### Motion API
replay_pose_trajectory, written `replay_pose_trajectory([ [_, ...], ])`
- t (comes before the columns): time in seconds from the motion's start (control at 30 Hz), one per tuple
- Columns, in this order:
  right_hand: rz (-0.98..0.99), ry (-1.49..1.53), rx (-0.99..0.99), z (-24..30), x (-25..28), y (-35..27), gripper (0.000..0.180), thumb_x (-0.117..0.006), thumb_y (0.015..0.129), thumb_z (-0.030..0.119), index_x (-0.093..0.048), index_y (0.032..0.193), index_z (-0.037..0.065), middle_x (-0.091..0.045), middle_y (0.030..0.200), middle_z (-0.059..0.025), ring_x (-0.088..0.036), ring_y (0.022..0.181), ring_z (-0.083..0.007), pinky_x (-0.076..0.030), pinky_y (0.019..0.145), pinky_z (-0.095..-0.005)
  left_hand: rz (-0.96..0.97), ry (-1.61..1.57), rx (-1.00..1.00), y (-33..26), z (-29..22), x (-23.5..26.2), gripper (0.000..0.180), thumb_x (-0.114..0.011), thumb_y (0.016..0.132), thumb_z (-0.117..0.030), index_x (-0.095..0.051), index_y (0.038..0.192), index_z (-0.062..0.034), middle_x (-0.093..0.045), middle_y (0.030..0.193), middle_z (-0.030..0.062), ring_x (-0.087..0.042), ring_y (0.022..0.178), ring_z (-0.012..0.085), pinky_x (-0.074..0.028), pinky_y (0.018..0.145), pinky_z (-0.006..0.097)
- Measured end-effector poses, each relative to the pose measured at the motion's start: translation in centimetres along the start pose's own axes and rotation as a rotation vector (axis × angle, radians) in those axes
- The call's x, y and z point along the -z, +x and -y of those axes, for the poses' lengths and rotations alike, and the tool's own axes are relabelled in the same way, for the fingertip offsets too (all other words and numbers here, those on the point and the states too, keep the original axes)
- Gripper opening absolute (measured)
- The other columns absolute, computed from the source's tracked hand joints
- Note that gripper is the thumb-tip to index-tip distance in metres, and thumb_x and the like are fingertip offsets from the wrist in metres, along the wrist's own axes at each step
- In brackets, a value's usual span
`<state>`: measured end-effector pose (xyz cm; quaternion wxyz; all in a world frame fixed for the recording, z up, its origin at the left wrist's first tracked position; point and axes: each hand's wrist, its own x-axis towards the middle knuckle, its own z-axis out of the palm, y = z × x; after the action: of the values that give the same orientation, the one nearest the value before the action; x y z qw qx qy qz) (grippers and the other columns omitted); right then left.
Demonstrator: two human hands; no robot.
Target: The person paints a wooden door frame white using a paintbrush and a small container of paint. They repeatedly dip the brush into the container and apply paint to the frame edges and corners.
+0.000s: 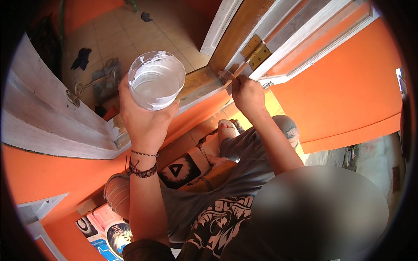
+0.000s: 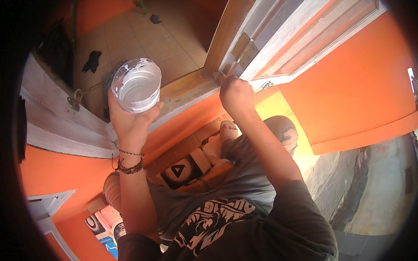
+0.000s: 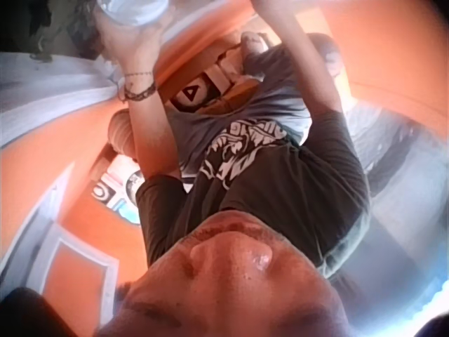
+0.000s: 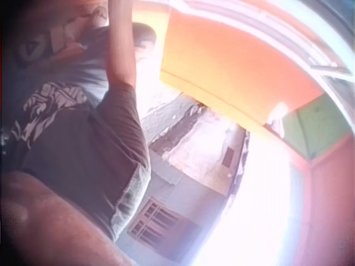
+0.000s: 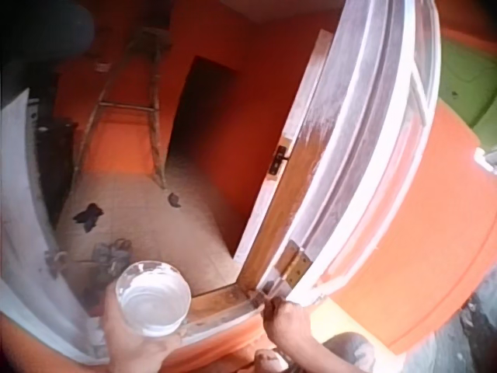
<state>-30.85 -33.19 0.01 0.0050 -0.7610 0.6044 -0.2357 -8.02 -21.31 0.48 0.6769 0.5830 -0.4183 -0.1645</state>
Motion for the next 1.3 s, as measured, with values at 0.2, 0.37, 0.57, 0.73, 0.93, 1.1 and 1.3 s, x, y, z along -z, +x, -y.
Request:
replay_pose_trajectory([
  [0.2, 0.093, -0.06, 0.004, -2.0, -2.1, 0.5, 0.025, -0.06, 0.092, 0.018, -0.07, 0.081, -0.002, -0.066, 0.076, -0.0295, -0.066, 0.072, -0.047, -0.055, 0.067, -0.052, 0.011, -0.04, 0.023, 0.0, -0.2, -0.4, 0.087, -0.088, 0.059, -0.004, -0.047, 0.137, -0.0045, -0.06, 0.128, 0.01, -0.059, 0.119, 0.0229, -0.047, 0.104, 0.036],
  [0.37, -0.042, 0.068, 0.066, -0.9, -1.2, -0.4, 0.024, -0.06, 0.092, 0.017, -0.069, 0.079, -0.002, -0.067, 0.075, -0.0276, -0.067, 0.071, -0.0461, -0.056, 0.067, -0.0519, 0.012, 0.001, 0.012, 0.0, -0.3, 0.0, 0.087, -0.088, 0.06, -0.004, -0.047, 0.137, -0.0045, -0.061, 0.127, 0.0097, -0.06, 0.118, 0.0223, -0.047, 0.103, 0.036],
  [0.57, 0.09, -0.151, 0.101, -1.7, -2.0, 0.0, 0.017, -0.064, 0.09, 0.016, -0.071, 0.086, 0.001, -0.067, 0.074, -0.0256, -0.068, 0.07, -0.0433, -0.055, 0.065, -0.0498, 0.01, 0.012, 0.004, -0.2, -0.4, -0.4, 0.086, -0.088, 0.061, -0.005, -0.047, 0.137, -0.005, -0.062, 0.127, 0.0092, -0.061, 0.116, 0.0217, -0.048, 0.102, 0.035],
  [0.73, -0.036, -0.045, 0.159, -1.0, -0.8, -1.1, 0.015, -0.059, 0.09, 0.011, -0.067, 0.09, -0.001, -0.068, 0.079, -0.0242, -0.068, 0.069, -0.0429, -0.056, 0.065, -0.0507, 0.009, 0.019, 0.011, 0.0, -0.4, 0.0, 0.086, -0.088, 0.061, -0.006, -0.047, 0.137, -0.0047, -0.062, 0.127, 0.0096, -0.061, 0.116, 0.0218, -0.048, 0.102, 0.035],
  [0.93, 0.008, -0.175, 0.16, -2.0, -2.6, -0.8, 0.016, -0.063, 0.09, 0.013, -0.072, 0.099, 0.005, -0.069, 0.084, -0.0232, -0.068, 0.074, -0.0404, -0.056, 0.068, -0.0492, 0.014, 0.015, 0.005, -0.2, -0.3, -0.4, 0.086, -0.088, 0.06, -0.005, -0.048, 0.136, -0.0048, -0.062, 0.126, 0.0093, -0.061, 0.117, 0.022, -0.048, 0.102, 0.035],
  [1.1, 0.015, -0.183, 0.22, -0.9, -0.1, -1.0, 0.015, -0.058, 0.088, 0.009, -0.068, 0.097, 0.001, -0.068, 0.084, -0.0222, -0.07, 0.074, -0.0399, -0.057, 0.066, -0.0489, -0.007, 0.047, -0.003, -0.1, -0.4, -0.1, 0.085, -0.088, 0.06, -0.005, -0.049, 0.135, -0.0049, -0.061, 0.126, 0.0096, -0.06, 0.117, 0.0223, -0.048, 0.102, 0.035],
  [1.3, 0.452, -0.542, 0.279, 2.3, 1.1, 2.9, 0.017, -0.058, 0.086, 0.009, -0.074, 0.087, 0.004, -0.074, 0.091, -0.0219, -0.075, 0.086, -0.0344, -0.06, 0.073, -0.0426, 0.004, 0.019, 0.016, 0.0, -0.6, -0.1, 0.083, -0.086, 0.06, -0.004, -0.049, 0.135, -0.0042, -0.061, 0.125, 0.0102, -0.06, 0.117, 0.0233, -0.047, 0.102, 0.036],
])
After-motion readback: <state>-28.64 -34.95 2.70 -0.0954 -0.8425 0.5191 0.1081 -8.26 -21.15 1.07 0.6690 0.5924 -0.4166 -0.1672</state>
